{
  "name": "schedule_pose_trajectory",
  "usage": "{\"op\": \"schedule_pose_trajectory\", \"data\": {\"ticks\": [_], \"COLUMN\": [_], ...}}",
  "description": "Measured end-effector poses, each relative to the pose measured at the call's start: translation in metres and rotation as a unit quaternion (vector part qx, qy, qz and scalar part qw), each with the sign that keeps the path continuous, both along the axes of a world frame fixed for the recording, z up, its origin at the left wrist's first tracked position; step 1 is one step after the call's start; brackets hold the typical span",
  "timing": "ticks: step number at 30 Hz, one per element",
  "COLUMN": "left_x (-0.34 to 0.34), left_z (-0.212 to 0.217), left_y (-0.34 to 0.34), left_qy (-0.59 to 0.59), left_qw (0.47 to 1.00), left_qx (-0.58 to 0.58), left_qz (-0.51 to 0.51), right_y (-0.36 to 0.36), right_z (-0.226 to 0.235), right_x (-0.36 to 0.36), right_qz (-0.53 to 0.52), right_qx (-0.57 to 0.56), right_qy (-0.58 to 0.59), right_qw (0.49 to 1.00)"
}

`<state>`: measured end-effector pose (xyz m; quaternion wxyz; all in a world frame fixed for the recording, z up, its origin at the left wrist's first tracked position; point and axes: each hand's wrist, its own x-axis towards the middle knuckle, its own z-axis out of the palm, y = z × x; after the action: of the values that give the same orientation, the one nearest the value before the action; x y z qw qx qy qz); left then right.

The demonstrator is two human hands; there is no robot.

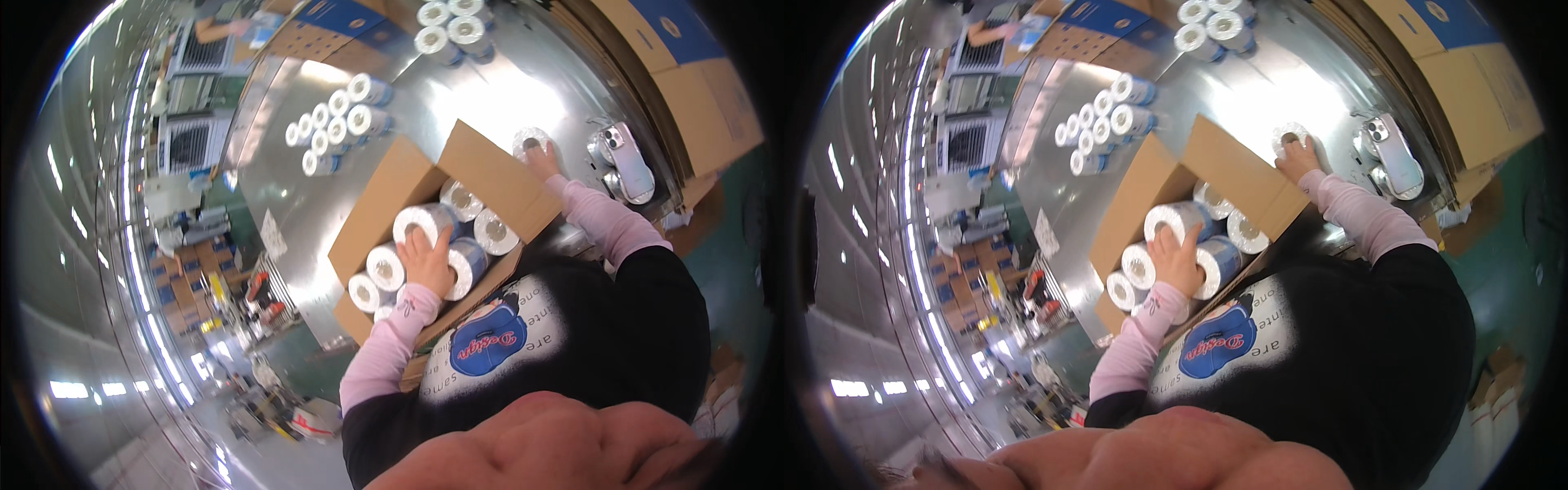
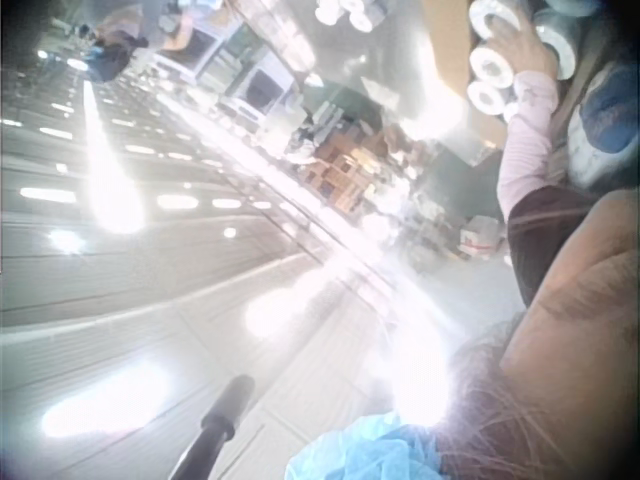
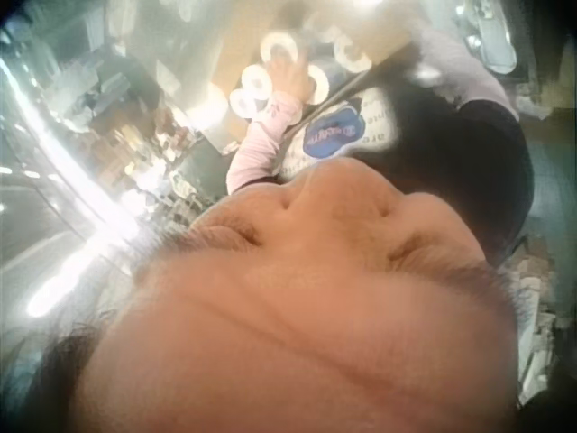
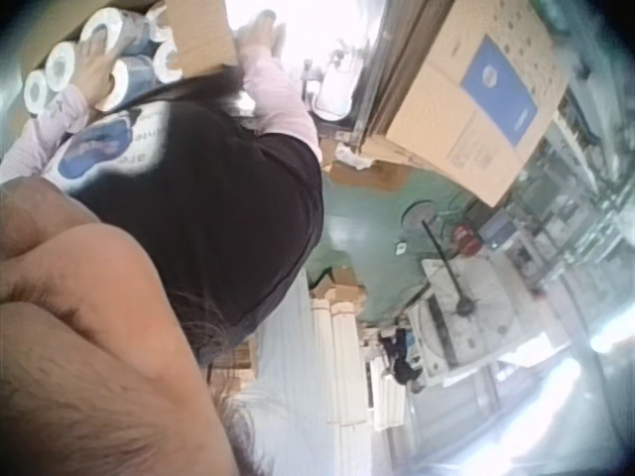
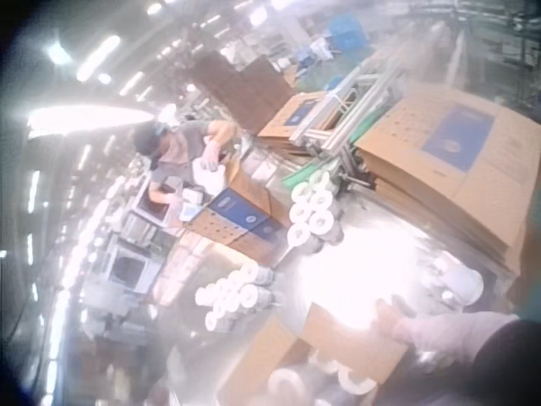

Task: The person assembles a cardboard box, places rolls of toilet paper into it, and then sets the filled box aside on the table.

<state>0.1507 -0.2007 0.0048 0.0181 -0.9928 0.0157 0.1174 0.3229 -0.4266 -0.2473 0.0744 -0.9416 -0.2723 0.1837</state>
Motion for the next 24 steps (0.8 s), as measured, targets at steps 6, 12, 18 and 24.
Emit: {"op": "schedule_pose_trajectory", "data": {"ticks": [6, 12, 18, 24], "left_x": [0.003, -0.001, -0.009, -0.027], "left_z": [0.012, 0.025, 0.034, 0.083], "left_y": [0.003, 0.006, 0.012, 0.056], "left_qy": [0.002, 0.059, 0.118, 0.043], "left_qw": [0.999, 0.996, 0.991, 0.984], "left_qx": [-0.01, 0.041, 0.064, -0.172], "left_qz": [-0.035, -0.046, -0.008, -0.015], "right_y": [-0.004, -0.01, 0.079, 0.09], "right_z": [0.053, 0.22, 0.36, 0.281], "right_x": [0.079, 0.11, -0.018, -0.072], "right_qz": [-0.307, -0.059, 0.448, 0.412], "right_qx": [0.162, 0.607, 0.032, -0.013], "right_qy": [0.054, 0.259, -0.033, -0.102], "right_qw": [0.936, 0.749, 0.893, 0.905]}}
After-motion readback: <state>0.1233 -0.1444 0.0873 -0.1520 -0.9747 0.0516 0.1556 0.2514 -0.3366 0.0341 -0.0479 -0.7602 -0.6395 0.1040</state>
